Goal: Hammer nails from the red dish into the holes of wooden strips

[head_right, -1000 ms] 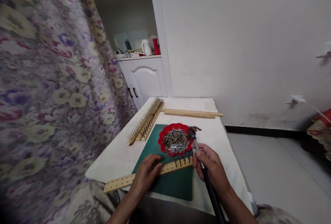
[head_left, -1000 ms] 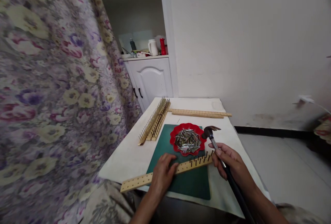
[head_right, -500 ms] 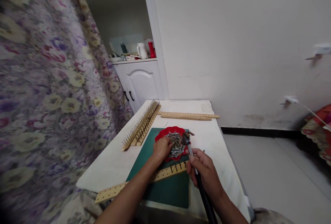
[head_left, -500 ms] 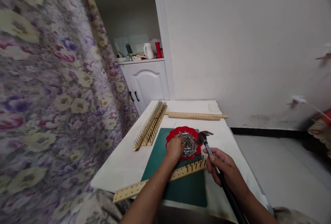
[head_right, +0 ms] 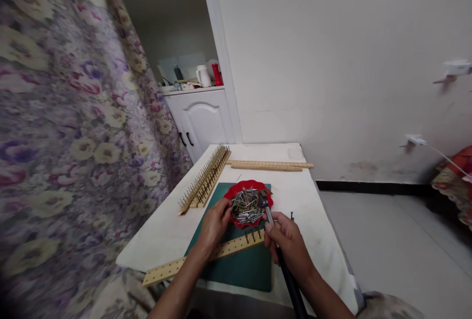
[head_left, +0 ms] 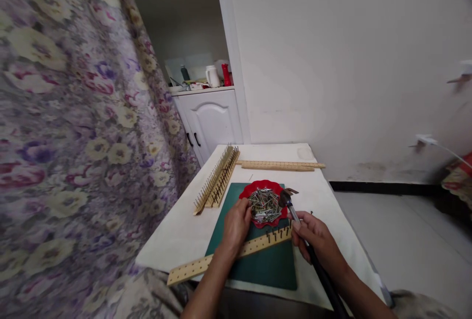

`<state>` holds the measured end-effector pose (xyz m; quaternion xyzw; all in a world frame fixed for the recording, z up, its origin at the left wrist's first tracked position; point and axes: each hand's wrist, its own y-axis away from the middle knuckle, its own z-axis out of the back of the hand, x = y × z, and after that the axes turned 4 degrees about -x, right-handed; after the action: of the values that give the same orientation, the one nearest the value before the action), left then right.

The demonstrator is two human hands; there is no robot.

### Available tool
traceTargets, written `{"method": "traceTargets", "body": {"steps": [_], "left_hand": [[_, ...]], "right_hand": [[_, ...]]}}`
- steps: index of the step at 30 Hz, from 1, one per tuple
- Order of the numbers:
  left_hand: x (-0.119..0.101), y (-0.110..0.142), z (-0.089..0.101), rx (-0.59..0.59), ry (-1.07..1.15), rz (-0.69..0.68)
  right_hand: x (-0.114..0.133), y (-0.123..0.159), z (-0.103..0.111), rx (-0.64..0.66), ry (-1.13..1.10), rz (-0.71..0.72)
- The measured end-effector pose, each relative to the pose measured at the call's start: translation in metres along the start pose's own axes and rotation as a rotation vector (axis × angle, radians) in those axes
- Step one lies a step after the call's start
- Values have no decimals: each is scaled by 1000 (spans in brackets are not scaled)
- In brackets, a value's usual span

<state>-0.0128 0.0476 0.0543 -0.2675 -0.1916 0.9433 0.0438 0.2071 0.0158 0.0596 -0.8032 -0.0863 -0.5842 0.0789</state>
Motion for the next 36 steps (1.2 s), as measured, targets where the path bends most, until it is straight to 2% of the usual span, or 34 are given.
{"method": "traceTargets", "body": {"steps": [2,6,10,14,16,20,24,27,31,34,36], "left_hand": [[-5,13,6,-7,177,-2],[-28,36,12,67,419,7],[-48,48,15,138,489,-49],[-53,51,15,133,555,-41],[-53,52,11,131,688,49],[-53,59,-7,145,1169,310],[-55,66,-26,48,1466,469],[-59,68,-32,5,1556,558],[-62,70,-30,-19,1602,611],[-55,69,-26,-36,1577,636],[-44,66,-20,-96,1489,621]], "right_hand": [[-4,-1,-3,-2,23,2],[-12,1,-10,-23,69,13],[-16,5,-15,-22,81,6],[-17,5,-16,-13,47,-12],[-18,5,-16,-8,20,-21],[-20,3,-14,-9,-34,-33],[-23,2,-13,-10,-63,-40],[-24,3,-14,-5,-65,-53],[-24,5,-18,4,-51,-68],[-23,9,-21,8,-33,-68],[-22,11,-22,9,-23,-64]]}}
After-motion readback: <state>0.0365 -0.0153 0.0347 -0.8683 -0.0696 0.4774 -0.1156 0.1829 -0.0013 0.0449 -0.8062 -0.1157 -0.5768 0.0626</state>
